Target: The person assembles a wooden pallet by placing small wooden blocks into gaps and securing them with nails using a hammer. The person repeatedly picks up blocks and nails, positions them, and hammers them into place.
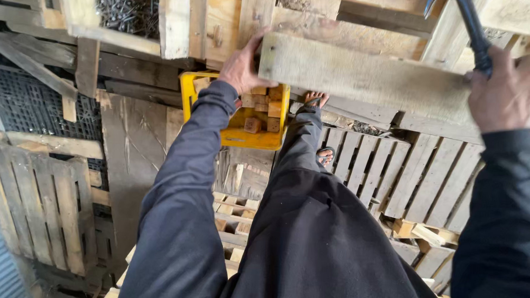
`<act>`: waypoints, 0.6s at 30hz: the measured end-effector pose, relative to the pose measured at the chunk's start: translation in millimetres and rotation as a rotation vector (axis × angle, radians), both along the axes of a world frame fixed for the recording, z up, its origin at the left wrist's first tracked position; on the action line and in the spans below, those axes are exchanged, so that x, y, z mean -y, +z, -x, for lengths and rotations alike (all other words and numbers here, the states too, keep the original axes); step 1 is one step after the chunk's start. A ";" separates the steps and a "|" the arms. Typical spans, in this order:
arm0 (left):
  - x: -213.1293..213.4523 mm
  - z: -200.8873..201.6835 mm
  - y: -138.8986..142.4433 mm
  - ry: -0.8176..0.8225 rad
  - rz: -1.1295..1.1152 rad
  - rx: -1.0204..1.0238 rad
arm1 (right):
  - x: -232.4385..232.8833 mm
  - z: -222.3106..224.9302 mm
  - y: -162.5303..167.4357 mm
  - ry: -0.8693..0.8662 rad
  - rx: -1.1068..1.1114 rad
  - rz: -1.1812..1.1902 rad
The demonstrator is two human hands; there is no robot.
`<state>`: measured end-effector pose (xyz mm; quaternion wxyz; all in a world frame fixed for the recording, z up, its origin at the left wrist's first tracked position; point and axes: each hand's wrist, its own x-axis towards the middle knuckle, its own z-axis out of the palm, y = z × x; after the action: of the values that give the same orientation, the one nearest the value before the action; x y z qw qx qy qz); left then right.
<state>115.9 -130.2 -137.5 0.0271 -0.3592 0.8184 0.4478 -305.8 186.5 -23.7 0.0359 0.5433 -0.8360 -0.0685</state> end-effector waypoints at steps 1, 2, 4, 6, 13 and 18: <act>-0.1 1.9 2.1 -0.011 0.000 -0.109 | 6.7 -15.7 5.3 0.056 0.025 0.051; -0.1 4.4 4.9 -0.018 0.009 -0.221 | 14.2 -32.4 12.5 0.113 0.048 0.099; 2.5 4.7 12.4 -0.008 -0.010 -0.212 | 46.7 -70.8 9.7 0.208 0.386 0.167; 5.2 5.9 18.6 -0.024 -0.032 -0.209 | 75.4 -106.3 -0.9 0.289 0.508 0.066; 42.2 28.7 14.8 -0.119 0.044 -0.234 | 93.6 -126.8 -14.2 0.240 0.692 0.090; 109.3 77.1 -12.1 -0.167 0.156 -0.410 | 88.9 -126.3 -11.9 0.273 0.686 0.119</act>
<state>38.9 -239.4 -149.6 -0.1305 -0.1927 0.8657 0.4431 -179.5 97.6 -35.6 -0.2060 0.6381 -0.7217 0.1717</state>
